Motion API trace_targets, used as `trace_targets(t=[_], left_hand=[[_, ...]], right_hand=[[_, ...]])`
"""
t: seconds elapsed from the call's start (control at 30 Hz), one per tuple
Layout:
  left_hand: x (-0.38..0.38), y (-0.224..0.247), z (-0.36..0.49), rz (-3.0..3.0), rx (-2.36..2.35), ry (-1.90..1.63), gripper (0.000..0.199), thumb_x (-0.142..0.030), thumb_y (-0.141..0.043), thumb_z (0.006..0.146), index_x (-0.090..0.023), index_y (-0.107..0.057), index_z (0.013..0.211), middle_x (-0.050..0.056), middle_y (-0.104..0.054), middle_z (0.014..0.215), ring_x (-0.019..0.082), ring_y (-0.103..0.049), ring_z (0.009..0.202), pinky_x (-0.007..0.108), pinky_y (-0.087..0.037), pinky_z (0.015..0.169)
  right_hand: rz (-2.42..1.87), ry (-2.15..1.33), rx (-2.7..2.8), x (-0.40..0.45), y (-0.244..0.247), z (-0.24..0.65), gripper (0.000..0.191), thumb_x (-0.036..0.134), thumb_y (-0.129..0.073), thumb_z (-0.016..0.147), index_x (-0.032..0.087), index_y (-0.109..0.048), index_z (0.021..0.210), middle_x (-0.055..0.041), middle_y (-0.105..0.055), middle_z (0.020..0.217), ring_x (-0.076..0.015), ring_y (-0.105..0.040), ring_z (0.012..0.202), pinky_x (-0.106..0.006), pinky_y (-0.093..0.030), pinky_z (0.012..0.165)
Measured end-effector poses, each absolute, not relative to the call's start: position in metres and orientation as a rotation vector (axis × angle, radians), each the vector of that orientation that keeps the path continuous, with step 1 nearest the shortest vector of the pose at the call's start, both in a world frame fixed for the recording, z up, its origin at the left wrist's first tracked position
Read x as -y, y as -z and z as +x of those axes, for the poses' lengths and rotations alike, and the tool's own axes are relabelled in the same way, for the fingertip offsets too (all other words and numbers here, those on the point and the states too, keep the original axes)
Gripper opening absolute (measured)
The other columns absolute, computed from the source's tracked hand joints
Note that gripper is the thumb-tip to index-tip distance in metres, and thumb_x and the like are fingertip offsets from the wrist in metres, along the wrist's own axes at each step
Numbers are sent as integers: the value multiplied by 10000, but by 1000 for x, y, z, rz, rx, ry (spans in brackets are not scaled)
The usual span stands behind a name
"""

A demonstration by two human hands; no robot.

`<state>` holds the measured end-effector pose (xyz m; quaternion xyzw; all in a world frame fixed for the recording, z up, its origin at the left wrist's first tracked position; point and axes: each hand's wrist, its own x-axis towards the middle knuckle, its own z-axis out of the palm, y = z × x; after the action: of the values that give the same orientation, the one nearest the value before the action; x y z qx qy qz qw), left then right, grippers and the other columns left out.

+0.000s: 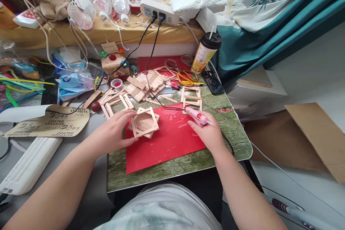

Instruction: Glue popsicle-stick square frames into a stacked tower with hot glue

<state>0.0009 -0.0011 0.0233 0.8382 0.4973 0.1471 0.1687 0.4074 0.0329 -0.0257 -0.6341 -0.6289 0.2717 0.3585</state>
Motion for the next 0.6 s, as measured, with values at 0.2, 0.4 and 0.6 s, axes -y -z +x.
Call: trace_targets(t=[0.2, 0.4, 0.6], left_hand=[[1, -23, 1, 2371, -1407, -433, 752, -486, -781, 918, -217, -484, 1553, 197, -547, 1610, 404, -545, 1492, 563, -511, 1215], [0, -23, 2, 2366, -1390, -472, 746, -479, -777, 916, -221, -485, 1552, 206, -561, 1589, 418, -565, 1469, 586, -523, 1194], [0, -22, 1, 2380, -1395, -446, 745, -470, -776, 920, -206, -474, 1549, 205, -560, 1578, 399, -559, 1471, 570, -508, 1215]], right_hand=[[-1256, 75, 1726, 1, 5, 401, 570, 401, -845, 861, 267, -628, 1371, -182, -630, 1360, -396, -645, 1270, -603, -562, 1064], [-955, -641, 2471, -19, -27, 328, 745, 450, -864, 924, 347, -532, 1583, -109, -493, 1708, -392, -462, 1578, -638, -390, 1304], [-868, -929, 2560, -66, -34, 300, 858, 449, -865, 934, 295, -464, 1676, -122, -386, 1788, -347, -343, 1673, -577, -363, 1348]])
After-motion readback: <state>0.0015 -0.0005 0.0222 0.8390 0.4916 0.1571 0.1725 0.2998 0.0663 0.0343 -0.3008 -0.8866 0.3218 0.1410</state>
